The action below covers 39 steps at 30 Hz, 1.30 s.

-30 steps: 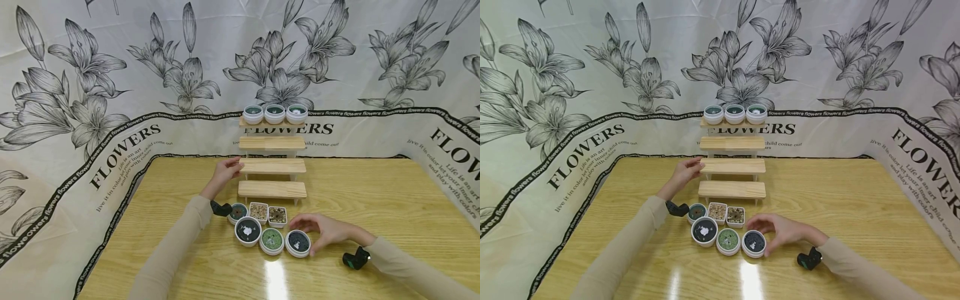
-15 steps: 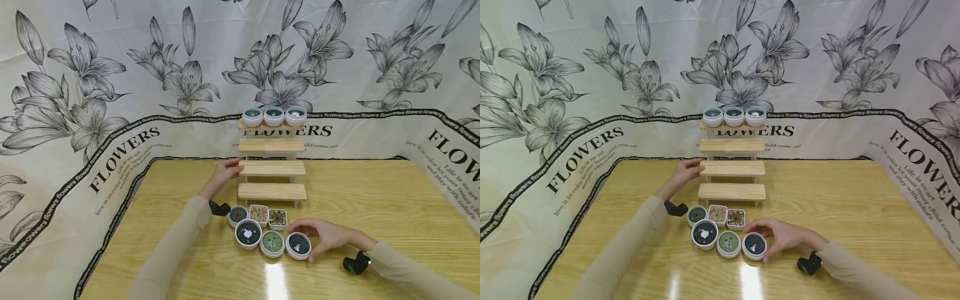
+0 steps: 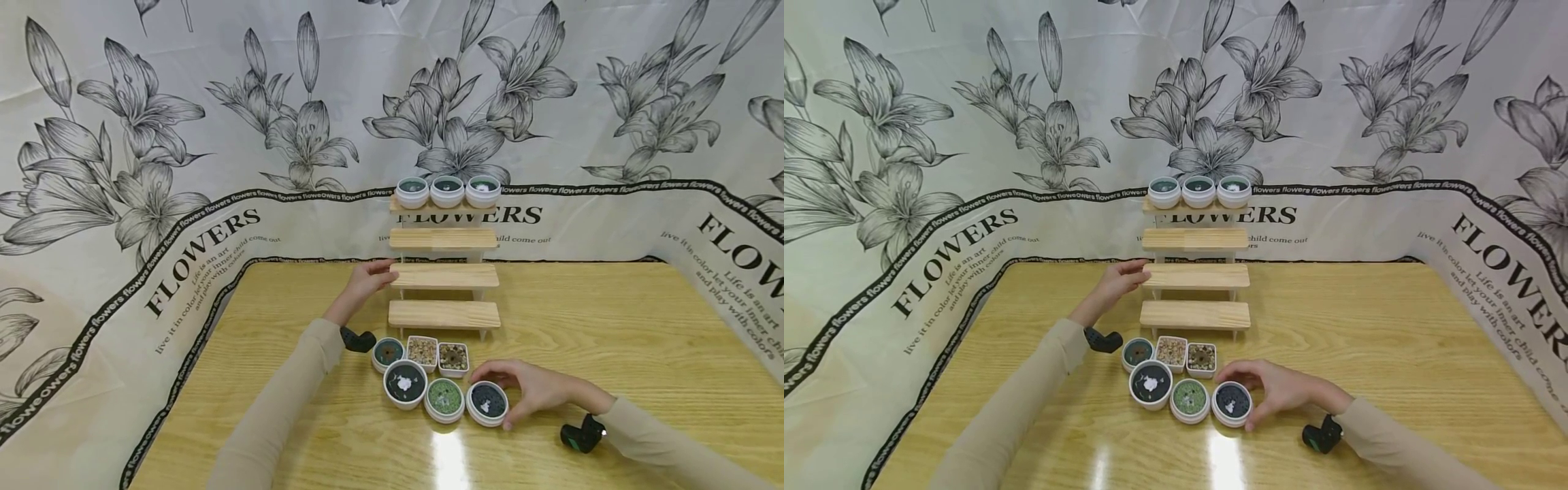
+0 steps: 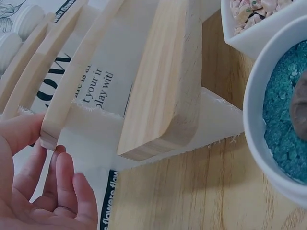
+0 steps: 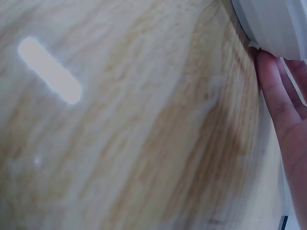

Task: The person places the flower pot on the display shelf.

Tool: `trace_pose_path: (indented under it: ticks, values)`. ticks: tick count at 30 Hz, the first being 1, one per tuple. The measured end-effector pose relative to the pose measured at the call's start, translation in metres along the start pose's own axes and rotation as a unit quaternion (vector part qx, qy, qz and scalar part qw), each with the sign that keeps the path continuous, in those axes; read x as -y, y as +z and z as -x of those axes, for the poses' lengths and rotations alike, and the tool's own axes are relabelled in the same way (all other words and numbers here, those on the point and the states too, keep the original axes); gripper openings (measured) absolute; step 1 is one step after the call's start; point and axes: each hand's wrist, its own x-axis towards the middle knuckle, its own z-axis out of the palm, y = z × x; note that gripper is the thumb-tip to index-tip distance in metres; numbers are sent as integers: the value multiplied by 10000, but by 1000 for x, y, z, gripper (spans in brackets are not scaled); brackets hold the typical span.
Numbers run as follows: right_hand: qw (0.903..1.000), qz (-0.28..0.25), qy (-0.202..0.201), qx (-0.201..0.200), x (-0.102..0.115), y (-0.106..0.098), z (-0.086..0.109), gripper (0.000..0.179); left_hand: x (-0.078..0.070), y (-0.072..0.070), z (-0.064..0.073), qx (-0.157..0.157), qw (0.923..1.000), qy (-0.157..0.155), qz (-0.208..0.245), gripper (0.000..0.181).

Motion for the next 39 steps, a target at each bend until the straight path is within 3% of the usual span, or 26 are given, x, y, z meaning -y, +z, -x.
trace_pose_path:
  ticks: [6,18,24,39]
  values:
    - [10000,2,81,-16,1,0,0,72,1,1,-2,-126,9995,103,-284,43]
    - [9999,55,120,-70,4,0,0,72,4,1,-2,-89,9996,253,-114,44]
    - [9999,46,112,-68,5,1,-1,71,2,0,1,52,9999,107,68,42]
    - [9997,248,49,-36,5,2,0,66,-2,2,2,34,9996,-127,256,46]
